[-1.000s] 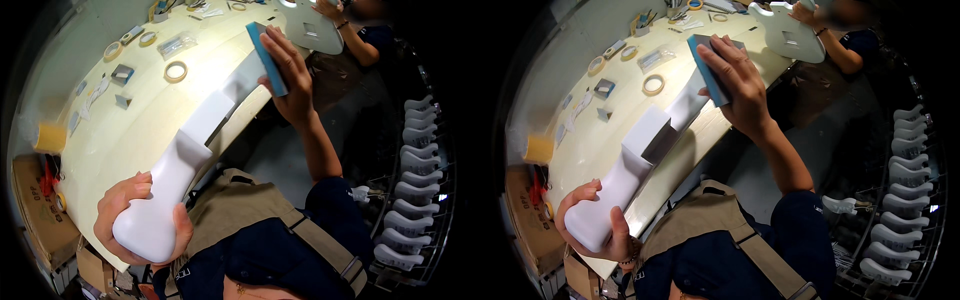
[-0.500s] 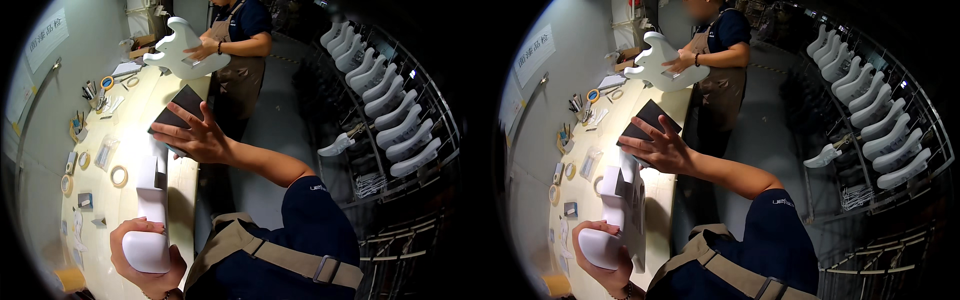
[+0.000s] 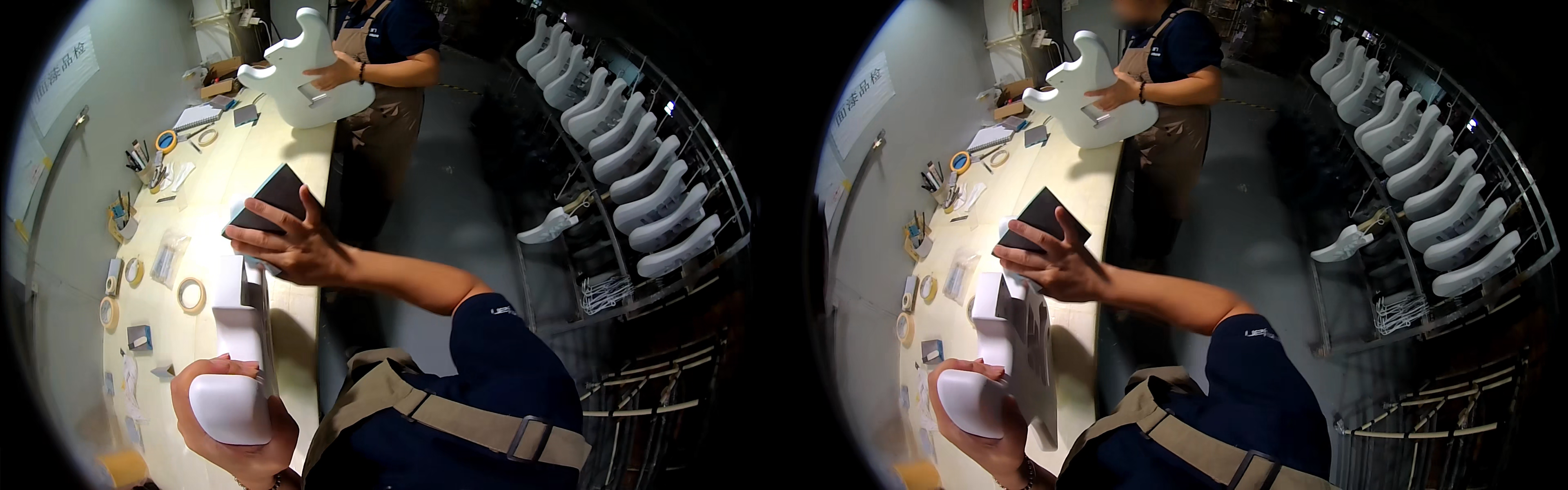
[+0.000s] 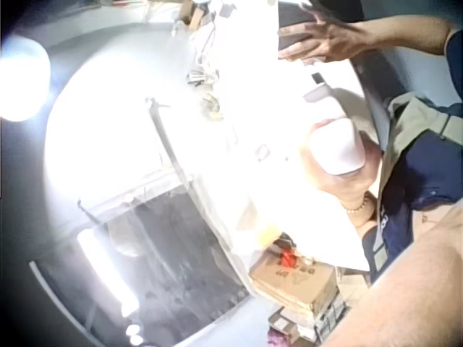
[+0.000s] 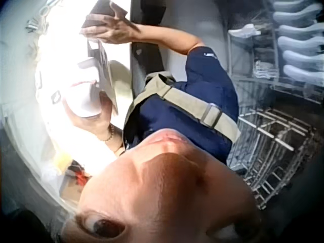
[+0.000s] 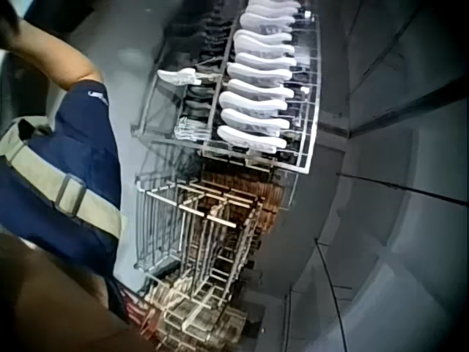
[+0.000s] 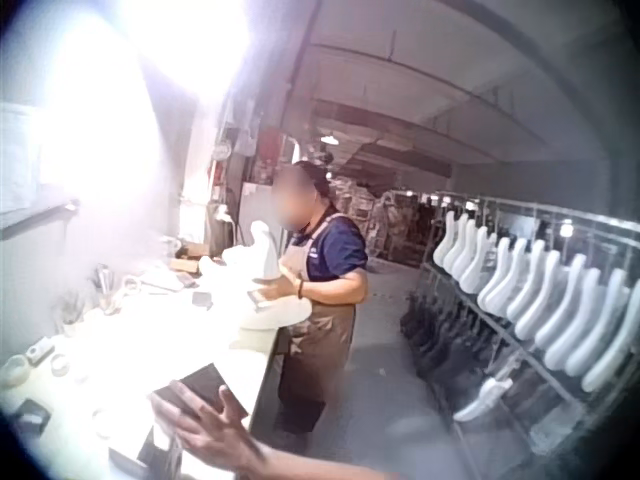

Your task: The person sands the surface of a white guitar body using a sanding block. They systematically rub the block across the top and bottom curves of the instrument, frequently flipping it over to access different areas. The person also briefly moves the guitar to a nearby rack and returns it to the table to continue sanding.

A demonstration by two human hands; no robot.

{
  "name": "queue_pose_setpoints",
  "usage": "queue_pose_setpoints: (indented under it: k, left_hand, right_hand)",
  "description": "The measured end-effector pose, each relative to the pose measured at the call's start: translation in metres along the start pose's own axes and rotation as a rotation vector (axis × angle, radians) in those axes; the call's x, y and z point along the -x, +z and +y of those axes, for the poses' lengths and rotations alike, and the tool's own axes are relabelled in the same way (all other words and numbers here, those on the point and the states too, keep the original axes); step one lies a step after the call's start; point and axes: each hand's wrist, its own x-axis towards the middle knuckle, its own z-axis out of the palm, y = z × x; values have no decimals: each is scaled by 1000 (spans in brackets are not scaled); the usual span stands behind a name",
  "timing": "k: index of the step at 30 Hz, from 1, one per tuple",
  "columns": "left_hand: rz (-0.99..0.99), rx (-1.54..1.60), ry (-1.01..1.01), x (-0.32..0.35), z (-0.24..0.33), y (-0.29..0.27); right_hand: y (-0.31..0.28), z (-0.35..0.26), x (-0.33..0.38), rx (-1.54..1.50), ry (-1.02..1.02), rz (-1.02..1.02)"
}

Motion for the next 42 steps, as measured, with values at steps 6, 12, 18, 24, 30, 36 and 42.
queue_pose_setpoints:
  k: [6,12,18,24,30,36,42]
  left_hand:
    - [129,32,-51,2,13,5]
    - [38,9,21,-1,12,-6]
    - [41,-26,4,6,19,-3]
    - [99,27,48,14,13,-15]
    - [292,156,33,46,-6,-36]
    - [252,298,249,113,-40,-104]
    - [549,448,221,236,-61,-167]
  right_hand:
    - [-5,2,-8,-18,-7,-21]
    - [-8,67,-41,348,131,-49]
    - [-14,31,-14,377,-394,-73]
    - [17,114,-70,-264,121,-10]
    - [-10,3,-71,-1296,188,-313]
    - [-12,-83,-73,-2083,617,-76]
    - [42,-131,-18,-1318,51,-240]
